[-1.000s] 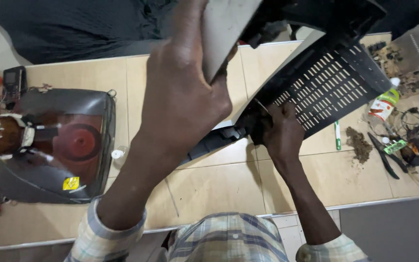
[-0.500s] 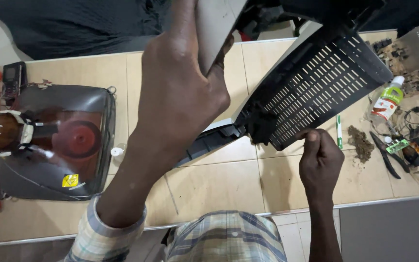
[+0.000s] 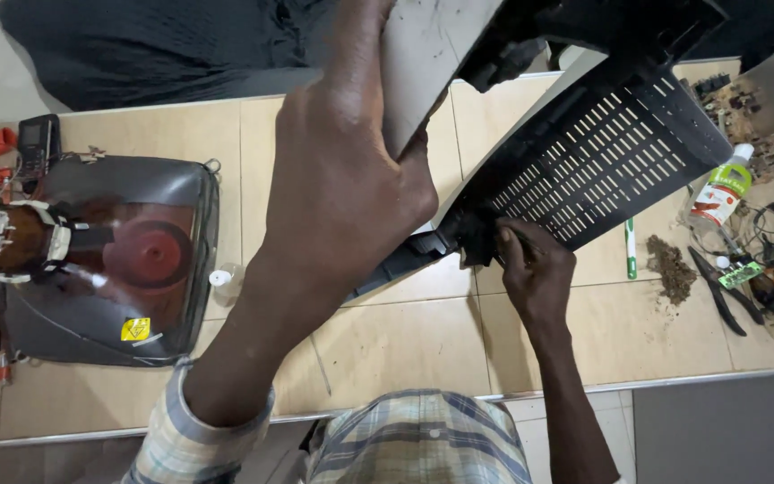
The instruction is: Cleaning the plastic front and back casings of a CRT monitor using a cloth and cleaning solution
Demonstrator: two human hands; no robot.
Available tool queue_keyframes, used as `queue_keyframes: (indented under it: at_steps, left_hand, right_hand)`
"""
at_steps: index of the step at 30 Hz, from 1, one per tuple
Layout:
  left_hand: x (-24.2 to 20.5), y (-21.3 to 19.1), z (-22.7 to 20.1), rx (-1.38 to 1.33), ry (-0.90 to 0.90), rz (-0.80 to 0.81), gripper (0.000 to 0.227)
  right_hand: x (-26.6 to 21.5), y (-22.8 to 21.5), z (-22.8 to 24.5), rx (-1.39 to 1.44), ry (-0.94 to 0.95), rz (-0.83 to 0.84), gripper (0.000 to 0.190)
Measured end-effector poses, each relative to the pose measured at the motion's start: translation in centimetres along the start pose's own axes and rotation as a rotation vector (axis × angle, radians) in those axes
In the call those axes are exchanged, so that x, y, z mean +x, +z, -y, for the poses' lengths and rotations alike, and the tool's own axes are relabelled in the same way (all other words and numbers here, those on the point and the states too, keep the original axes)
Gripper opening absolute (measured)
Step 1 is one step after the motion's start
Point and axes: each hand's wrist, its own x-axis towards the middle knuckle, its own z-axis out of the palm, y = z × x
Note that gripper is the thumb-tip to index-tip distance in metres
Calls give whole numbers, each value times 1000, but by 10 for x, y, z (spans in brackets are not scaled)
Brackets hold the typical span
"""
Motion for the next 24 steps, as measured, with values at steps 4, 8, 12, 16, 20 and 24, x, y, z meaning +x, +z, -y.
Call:
queue_keyframes:
  at_steps: [4, 8, 12, 16, 20, 24]
  left_hand:
    - [0, -4, -5, 10, 8, 18, 72]
    - [-4, -3, -10, -34, 19, 26, 66]
    - [-5, 0, -8, 25, -12, 11, 72]
    - [-1, 2, 8, 129, -12, -21, 84]
    - [5, 3, 19, 151, 89, -120, 60]
    - [8, 0, 18, 45, 131, -147, 41]
  right_hand:
    - [9, 11, -3, 45, -43, 18, 18]
    - [15, 12, -5, -118, -126, 44, 17]
    - [12, 2, -4, -180, -95, 102, 18]
    - [-2, -13, 3, -165, -51, 98, 15]
    - [-18, -34, 14, -206, 58, 109, 15]
    - [-38, -57, 21, -199, 121, 105, 14]
